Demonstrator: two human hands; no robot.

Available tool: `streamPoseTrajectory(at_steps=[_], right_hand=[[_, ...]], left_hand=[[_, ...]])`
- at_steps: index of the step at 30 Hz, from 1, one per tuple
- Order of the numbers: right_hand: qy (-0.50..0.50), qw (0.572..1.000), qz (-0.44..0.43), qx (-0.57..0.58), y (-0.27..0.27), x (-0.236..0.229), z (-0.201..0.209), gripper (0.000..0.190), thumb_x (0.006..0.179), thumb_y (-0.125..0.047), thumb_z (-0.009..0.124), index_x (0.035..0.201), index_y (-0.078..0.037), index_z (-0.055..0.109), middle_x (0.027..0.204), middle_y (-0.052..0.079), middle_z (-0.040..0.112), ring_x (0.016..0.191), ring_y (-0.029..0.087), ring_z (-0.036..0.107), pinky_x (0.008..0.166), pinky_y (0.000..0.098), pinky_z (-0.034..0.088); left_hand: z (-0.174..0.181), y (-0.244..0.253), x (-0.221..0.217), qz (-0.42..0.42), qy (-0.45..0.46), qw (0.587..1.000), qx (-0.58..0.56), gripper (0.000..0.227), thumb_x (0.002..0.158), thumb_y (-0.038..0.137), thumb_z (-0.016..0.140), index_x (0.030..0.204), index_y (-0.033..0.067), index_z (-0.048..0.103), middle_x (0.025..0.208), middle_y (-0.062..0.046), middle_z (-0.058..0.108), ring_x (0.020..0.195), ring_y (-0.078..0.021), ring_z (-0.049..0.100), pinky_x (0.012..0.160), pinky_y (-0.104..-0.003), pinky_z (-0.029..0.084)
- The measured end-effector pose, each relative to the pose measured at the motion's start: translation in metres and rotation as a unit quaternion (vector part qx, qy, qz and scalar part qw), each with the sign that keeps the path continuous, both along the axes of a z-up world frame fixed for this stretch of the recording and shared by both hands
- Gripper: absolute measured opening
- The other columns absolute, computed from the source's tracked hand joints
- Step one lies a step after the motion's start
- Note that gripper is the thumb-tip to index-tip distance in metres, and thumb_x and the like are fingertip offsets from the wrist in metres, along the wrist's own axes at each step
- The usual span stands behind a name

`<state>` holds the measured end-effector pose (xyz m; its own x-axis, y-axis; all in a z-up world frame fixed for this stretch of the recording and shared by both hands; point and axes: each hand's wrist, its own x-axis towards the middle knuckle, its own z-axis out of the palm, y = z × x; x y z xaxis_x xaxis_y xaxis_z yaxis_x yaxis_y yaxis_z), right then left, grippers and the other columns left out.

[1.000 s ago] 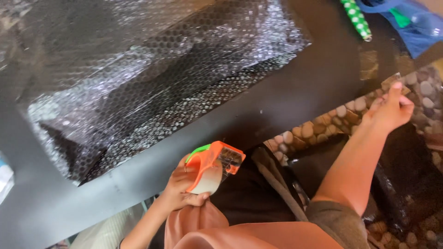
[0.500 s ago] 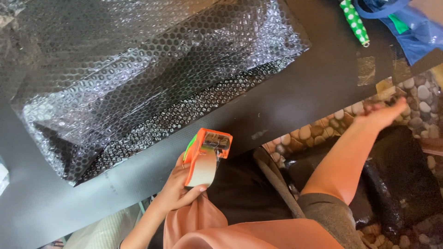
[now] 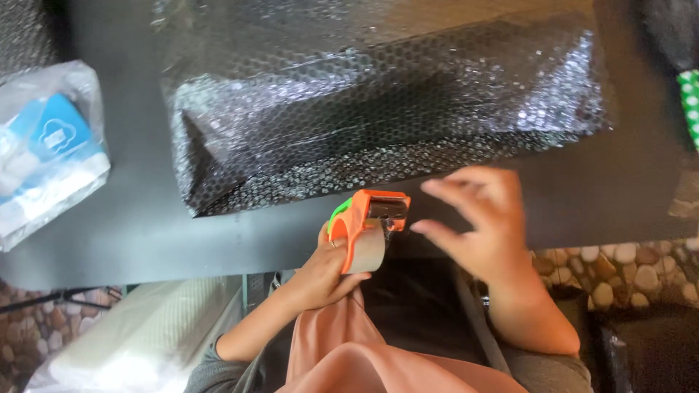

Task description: The person wraps a green bag in black bubble wrap, securing the edges with adhesive tape from a dispenser and finally dusting the exterior with a brush.

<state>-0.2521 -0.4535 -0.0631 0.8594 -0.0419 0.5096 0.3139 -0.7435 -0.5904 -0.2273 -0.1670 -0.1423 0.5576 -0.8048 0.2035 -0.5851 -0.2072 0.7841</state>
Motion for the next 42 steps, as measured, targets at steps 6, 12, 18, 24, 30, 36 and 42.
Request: streamPoseTrajectory(at_steps=[6, 12, 18, 24, 30, 36, 42], right_hand=[[-0.057, 0.992, 0.106, -0.027, 0.054, 0.022, -0.007, 0.022, 0.081, -0.02, 0.086, 0.101, -0.016, 0.078, 0.096, 0.005, 0.066, 0.08, 0.027, 0.063, 0.074, 0.0386, 0.055], [-0.06, 0.995, 0.082, -0.008, 0.071, 0.01, -0.016, 0.016, 0.083, -0.001, 0.081, 0.075, -0.012, 0.072, 0.091, 0.0, 0.074, 0.081, 0.02, 0.071, 0.072, 0.0304, 0.059], [0.025, 0.999, 0.036, -0.001, 0.063, 0.001, -0.024, 0.015, 0.086, -0.007, 0.08, 0.085, -0.012, 0.066, 0.096, -0.001, 0.08, 0.083, 0.02, 0.076, 0.072, 0.0312, 0.061], [0.151, 0.974, 0.099, 0.133, 0.055, -0.004, 0.007, 0.016, 0.09, -0.003, 0.072, 0.088, -0.001, 0.056, 0.112, 0.017, 0.08, 0.096, 0.032, 0.078, 0.077, 0.0399, 0.062], [0.188, 0.927, 0.14, 0.293, 0.04, 0.003, -0.017, 0.02, 0.081, 0.002, 0.081, 0.077, -0.001, 0.062, 0.077, 0.01, 0.078, 0.066, 0.017, 0.078, 0.065, 0.0285, 0.062], [0.18, 0.916, 0.148, 0.328, 0.023, -0.009, -0.005, 0.02, 0.075, 0.001, 0.085, 0.073, -0.001, 0.065, 0.069, 0.009, 0.076, 0.055, 0.008, 0.066, 0.053, 0.0248, 0.059], [0.2, 0.88, 0.159, 0.402, -0.008, 0.001, -0.041, 0.019, 0.08, 0.004, 0.08, 0.073, 0.002, 0.062, 0.071, 0.016, 0.073, 0.057, 0.017, 0.067, 0.05, 0.0249, 0.056]], left_hand=[[-0.006, 0.009, -0.006, 0.07, -0.148, 0.979, -0.121, 0.026, 0.098, 0.028, 0.068, 0.09, 0.0045, 0.06, 0.082, -0.009, 0.058, 0.081, -0.0336, 0.061, 0.102, -0.072, 0.032], [-0.032, 0.021, -0.009, 0.093, -0.173, 0.974, -0.116, 0.03, 0.094, 0.031, 0.072, 0.082, 0.0069, 0.059, 0.075, -0.008, 0.055, 0.073, -0.0315, 0.06, 0.096, -0.068, 0.039], [-0.04, 0.021, -0.013, 0.097, -0.173, 0.975, -0.1, 0.032, 0.094, 0.033, 0.071, 0.081, 0.0055, 0.06, 0.071, -0.009, 0.054, 0.066, -0.0325, 0.059, 0.094, -0.063, 0.042], [-0.045, 0.02, -0.009, 0.129, -0.128, 0.974, -0.133, 0.034, 0.093, 0.033, 0.073, 0.076, 0.0072, 0.058, 0.064, -0.009, 0.054, 0.058, -0.0349, 0.058, 0.091, -0.06, 0.046], [-0.041, 0.024, -0.011, 0.109, -0.084, 0.975, -0.174, 0.04, 0.089, 0.039, 0.08, 0.07, 0.0112, 0.056, 0.059, -0.005, 0.05, 0.051, -0.0303, 0.055, 0.089, -0.052, 0.049], [-0.016, 0.023, -0.015, 0.098, -0.026, 0.979, -0.178, 0.046, 0.085, 0.043, 0.083, 0.068, 0.0095, 0.057, 0.058, -0.007, 0.052, 0.05, -0.0328, 0.057, 0.085, -0.054, 0.051], [-0.025, 0.022, -0.014, 0.091, -0.009, 0.978, -0.189, 0.043, 0.086, 0.039, 0.083, 0.068, 0.0097, 0.058, 0.057, -0.007, 0.053, 0.049, -0.0334, 0.057, 0.082, -0.05, 0.052]])
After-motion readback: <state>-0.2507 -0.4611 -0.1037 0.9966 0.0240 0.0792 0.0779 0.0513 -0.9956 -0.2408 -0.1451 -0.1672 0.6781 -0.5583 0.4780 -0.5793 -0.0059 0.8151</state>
